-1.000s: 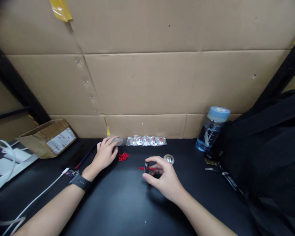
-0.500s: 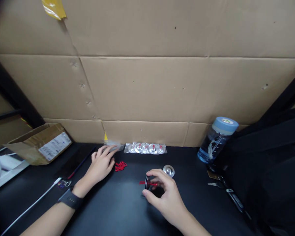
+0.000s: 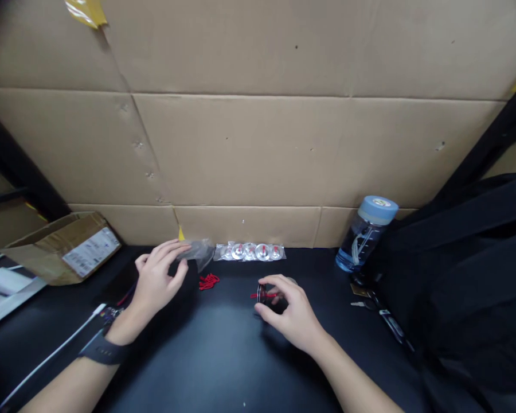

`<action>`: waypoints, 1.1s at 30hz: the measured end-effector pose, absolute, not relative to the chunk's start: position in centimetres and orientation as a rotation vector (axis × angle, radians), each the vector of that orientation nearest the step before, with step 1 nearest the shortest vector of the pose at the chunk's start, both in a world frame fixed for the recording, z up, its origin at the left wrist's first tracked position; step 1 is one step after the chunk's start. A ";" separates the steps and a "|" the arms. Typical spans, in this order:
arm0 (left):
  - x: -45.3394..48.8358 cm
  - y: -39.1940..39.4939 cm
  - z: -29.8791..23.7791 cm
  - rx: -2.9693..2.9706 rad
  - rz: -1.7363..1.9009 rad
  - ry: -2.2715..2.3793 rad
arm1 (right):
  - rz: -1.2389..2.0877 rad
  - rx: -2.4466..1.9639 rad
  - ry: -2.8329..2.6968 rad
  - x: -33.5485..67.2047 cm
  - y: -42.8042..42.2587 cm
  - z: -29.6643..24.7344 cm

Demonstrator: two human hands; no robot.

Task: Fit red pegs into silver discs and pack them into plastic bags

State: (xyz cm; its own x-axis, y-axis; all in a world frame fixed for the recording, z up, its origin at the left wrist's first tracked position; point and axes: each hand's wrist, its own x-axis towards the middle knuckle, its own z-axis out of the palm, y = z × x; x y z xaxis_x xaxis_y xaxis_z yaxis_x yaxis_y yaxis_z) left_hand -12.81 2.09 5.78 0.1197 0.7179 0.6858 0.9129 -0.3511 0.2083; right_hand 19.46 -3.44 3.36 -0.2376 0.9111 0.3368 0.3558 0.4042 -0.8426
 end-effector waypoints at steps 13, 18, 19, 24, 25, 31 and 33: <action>-8.7 -0.4 3.1 -2.750 -0.706 -1.289 | 0.665 -1.057 -1.832 20.0 -3.5 4.0; -8.5 -0.2 2.9 -2.758 -0.615 -1.308 | 0.651 -1.067 -1.841 20.0 -3.6 4.1; -8.4 -0.3 2.8 -2.777 -0.574 -1.304 | 0.646 -1.069 -1.844 20.0 -3.6 4.1; -7.7 -1.0 2.3 -2.875 -0.482 -1.271 | 0.603 -1.071 -1.904 20.1 -3.6 4.4; -7.6 -1.3 2.4 -2.929 -0.483 -1.241 | 0.603 -1.069 -1.934 20.1 -3.7 4.5; -6.7 -2.9 3.6 -3.301 -0.453 -1.014 | 0.671 -1.035 -2.142 19.6 -4.1 4.7; -6.6 -3.2 3.9 -3.322 -0.454 -0.980 | 0.613 -1.082 -2.119 19.5 -4.1 4.6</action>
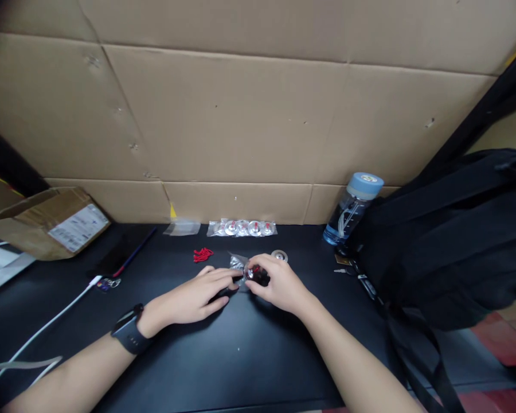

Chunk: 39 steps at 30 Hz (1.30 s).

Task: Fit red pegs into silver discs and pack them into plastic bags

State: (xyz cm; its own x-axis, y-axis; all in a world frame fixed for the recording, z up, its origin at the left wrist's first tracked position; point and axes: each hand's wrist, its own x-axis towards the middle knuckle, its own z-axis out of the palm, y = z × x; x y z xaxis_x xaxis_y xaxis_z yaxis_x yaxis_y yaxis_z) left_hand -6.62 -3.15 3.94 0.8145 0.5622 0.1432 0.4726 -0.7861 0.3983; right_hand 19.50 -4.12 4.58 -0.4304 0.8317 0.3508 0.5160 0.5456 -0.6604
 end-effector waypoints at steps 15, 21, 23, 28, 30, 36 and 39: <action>-6.7 -3.5 4.1 2.779 0.315 0.911 | 0.519 -1.283 -2.305 19.8 -5.1 5.4; -6.7 -3.5 3.9 2.813 0.298 0.886 | 0.443 -1.318 -2.404 19.9 -5.2 5.3; -6.7 -3.4 3.7 2.807 0.318 0.879 | 0.438 -1.312 -2.411 19.9 -5.1 5.1; -6.8 -3.4 3.4 2.796 0.316 0.870 | 0.451 -1.306 -2.389 20.0 -4.7 4.6; -6.8 -3.4 3.4 2.789 0.311 0.877 | 0.487 -1.319 -2.355 19.9 -4.5 4.4; -6.7 -3.4 3.5 2.761 0.248 0.885 | 0.509 -1.362 -2.279 19.5 -3.9 3.8; -6.7 -3.3 3.5 2.743 0.262 0.877 | 0.542 -1.240 -2.322 20.0 -3.6 3.7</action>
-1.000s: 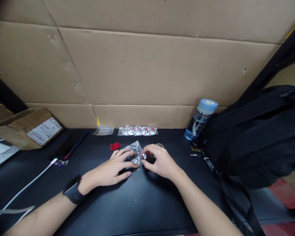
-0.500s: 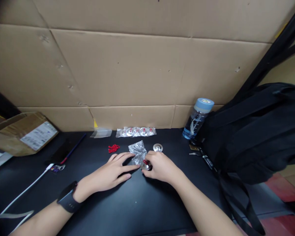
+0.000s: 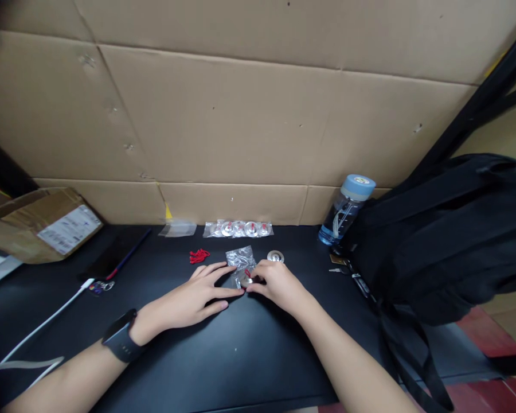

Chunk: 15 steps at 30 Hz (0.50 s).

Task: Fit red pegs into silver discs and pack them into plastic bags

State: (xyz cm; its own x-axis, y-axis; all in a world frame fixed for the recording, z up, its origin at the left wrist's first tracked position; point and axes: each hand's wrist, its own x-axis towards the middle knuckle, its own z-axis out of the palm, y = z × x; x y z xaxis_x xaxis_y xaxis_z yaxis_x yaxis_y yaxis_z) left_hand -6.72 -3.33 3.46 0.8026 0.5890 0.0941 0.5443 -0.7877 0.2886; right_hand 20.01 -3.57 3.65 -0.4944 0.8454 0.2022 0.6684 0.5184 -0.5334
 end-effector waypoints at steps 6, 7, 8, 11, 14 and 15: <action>-6.6 -3.4 3.4 2.733 0.274 0.883 | 0.498 -1.125 -2.390 20.5 -3.4 3.2; -6.6 -3.5 3.4 2.738 0.269 0.884 | 0.461 -1.143 -2.394 20.3 -3.4 3.0; -6.6 -3.5 3.4 2.741 0.268 0.884 | 0.415 -1.166 -2.393 20.1 -3.4 2.9; -6.6 -3.5 3.5 2.743 0.289 0.889 | 0.262 -1.272 -2.333 19.4 -3.3 2.6; -6.7 -3.4 3.3 2.746 0.301 0.896 | 0.174 -1.380 -2.234 18.7 -3.1 2.4; -6.7 -3.4 3.2 2.747 0.309 0.897 | 0.157 -1.396 -2.212 18.5 -3.0 2.4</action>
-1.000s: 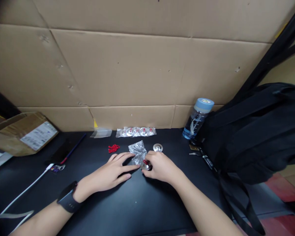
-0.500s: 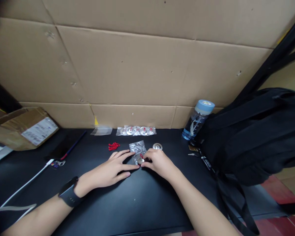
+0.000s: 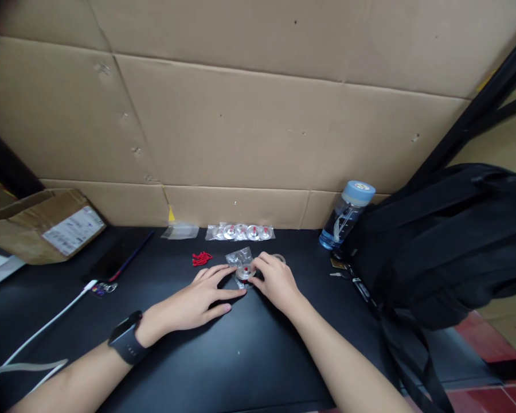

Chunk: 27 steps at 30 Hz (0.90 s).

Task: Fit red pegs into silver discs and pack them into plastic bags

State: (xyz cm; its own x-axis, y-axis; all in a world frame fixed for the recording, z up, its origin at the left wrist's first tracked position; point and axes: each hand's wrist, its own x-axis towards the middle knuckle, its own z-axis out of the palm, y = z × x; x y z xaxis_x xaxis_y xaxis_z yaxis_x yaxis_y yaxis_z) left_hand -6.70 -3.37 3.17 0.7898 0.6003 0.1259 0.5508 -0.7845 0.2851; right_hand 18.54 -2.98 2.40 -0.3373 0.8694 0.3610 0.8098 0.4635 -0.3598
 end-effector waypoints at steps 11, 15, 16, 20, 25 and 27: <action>-6.8 -3.6 3.0 2.738 0.325 0.921 | 0.164 -1.383 -2.141 17.2 -2.1 1.4; -6.9 -3.6 2.9 2.736 0.354 0.920 | 0.321 -1.307 -2.098 17.2 -1.9 1.2; -6.9 -3.6 3.0 2.735 0.357 0.921 | 0.366 -1.277 -2.097 17.2 -1.9 1.1; -6.9 -3.6 3.4 2.726 0.336 0.867 | 0.421 -1.243 -2.082 17.7 -2.1 1.0; -6.7 -3.9 3.6 2.692 0.351 0.804 | 0.329 -1.324 -1.998 17.2 -1.5 0.6; -6.9 -3.9 3.6 2.692 0.367 0.764 | 0.281 -1.346 -1.997 16.9 -1.1 0.5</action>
State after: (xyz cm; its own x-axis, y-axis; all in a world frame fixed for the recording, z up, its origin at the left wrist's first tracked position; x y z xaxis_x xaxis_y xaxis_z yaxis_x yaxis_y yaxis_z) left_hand -6.86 -3.91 3.59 0.8243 0.5440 0.1569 0.4623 -0.8067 0.3681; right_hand 16.85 -1.13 0.55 -0.2135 0.8780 0.4285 0.7257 0.4362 -0.5321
